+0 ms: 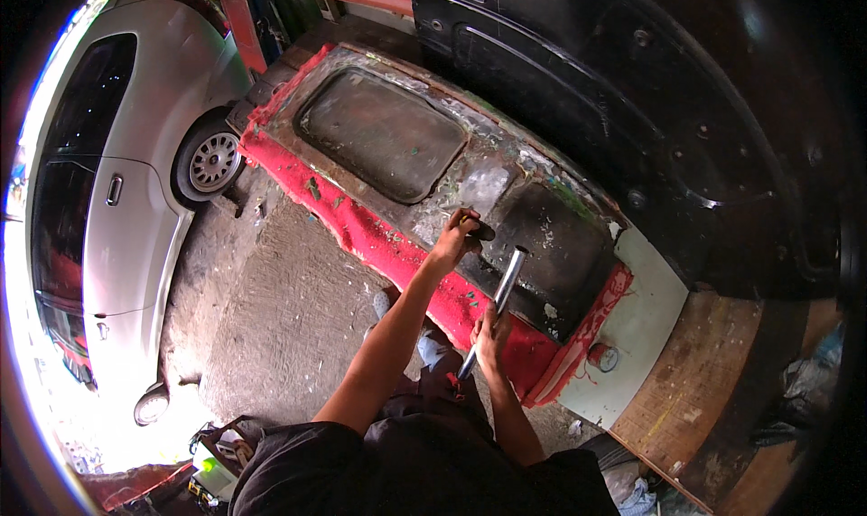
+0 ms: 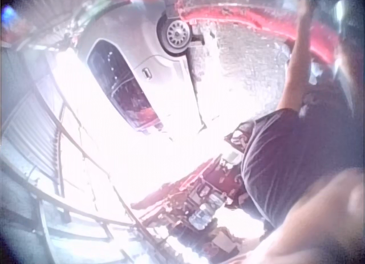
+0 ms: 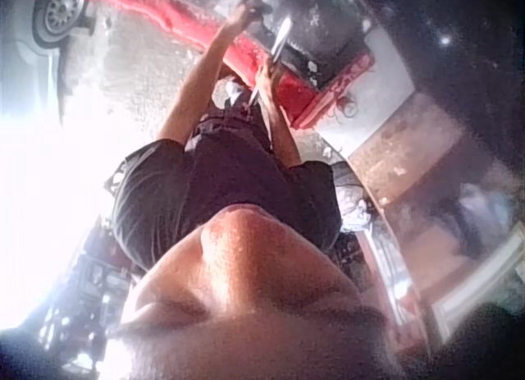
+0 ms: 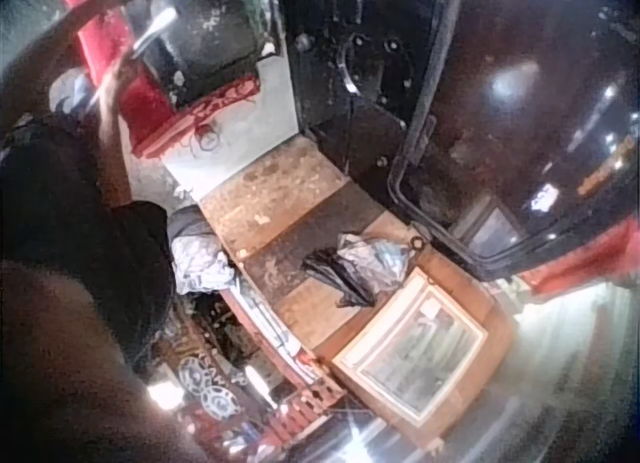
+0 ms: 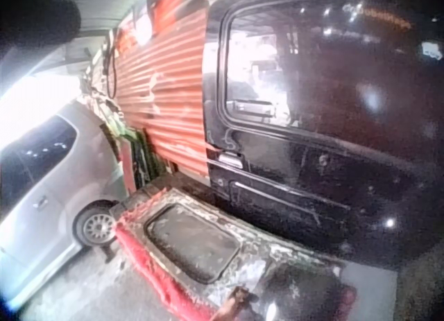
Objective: The person uses a metal scraper to remove old paint and residue from a car door panel resting on a red cloth. The person repeatedly scrapes the surface, focusing on different areas of the panel throughout the clip.
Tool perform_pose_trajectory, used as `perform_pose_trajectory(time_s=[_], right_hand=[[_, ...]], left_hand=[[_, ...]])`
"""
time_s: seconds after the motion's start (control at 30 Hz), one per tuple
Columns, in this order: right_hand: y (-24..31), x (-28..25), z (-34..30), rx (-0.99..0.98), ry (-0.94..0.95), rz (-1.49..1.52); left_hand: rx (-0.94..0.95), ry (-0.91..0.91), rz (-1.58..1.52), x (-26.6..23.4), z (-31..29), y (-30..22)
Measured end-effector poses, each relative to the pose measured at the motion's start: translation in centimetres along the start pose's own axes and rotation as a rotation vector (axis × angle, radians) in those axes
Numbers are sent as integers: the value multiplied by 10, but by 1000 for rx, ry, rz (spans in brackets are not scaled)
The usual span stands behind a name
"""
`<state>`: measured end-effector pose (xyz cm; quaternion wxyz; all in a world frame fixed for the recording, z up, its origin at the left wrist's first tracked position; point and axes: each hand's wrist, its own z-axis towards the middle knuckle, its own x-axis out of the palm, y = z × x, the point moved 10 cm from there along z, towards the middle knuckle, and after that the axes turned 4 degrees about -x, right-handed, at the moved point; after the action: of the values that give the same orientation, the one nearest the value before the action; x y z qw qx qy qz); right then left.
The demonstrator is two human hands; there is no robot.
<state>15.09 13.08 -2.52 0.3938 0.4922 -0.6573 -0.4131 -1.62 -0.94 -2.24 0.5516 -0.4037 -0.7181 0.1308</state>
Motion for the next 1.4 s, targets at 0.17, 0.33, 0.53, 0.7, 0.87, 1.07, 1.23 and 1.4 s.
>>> perform_pose_trajectory(time_s=[0.17, 0.33, 0.53, 0.7, 0.87, 1.07, 1.23, 1.4], right_hand=[[4, -2, -2, 35, -21, 36], [9, -3, 5, 7, -13, 20], [52, 6, 23, -162, -60, 59], [80, 47, 41, -572, -32, -665], [75, 17, 52, -268, -79, -260], [60, 20, 57, -320, -96, -184], [10, 14, 62, -213, -40, -423], [54, 17, 46, -84, -62, 2]], left_hand=[[0, -45, -18, -4, 3, 1], [10, -36, -104, 0, 2, -6], [20, -84, -208, -4, 1, -16], [-15, -93, -160, -2, 4, -12], [-7, -136, -161, -2, 2, -11], [-1, -121, -174, -3, 10, -11], [50, -205, -56, -18, 10, -25], [64, -165, -116, -27, 7, -21]])
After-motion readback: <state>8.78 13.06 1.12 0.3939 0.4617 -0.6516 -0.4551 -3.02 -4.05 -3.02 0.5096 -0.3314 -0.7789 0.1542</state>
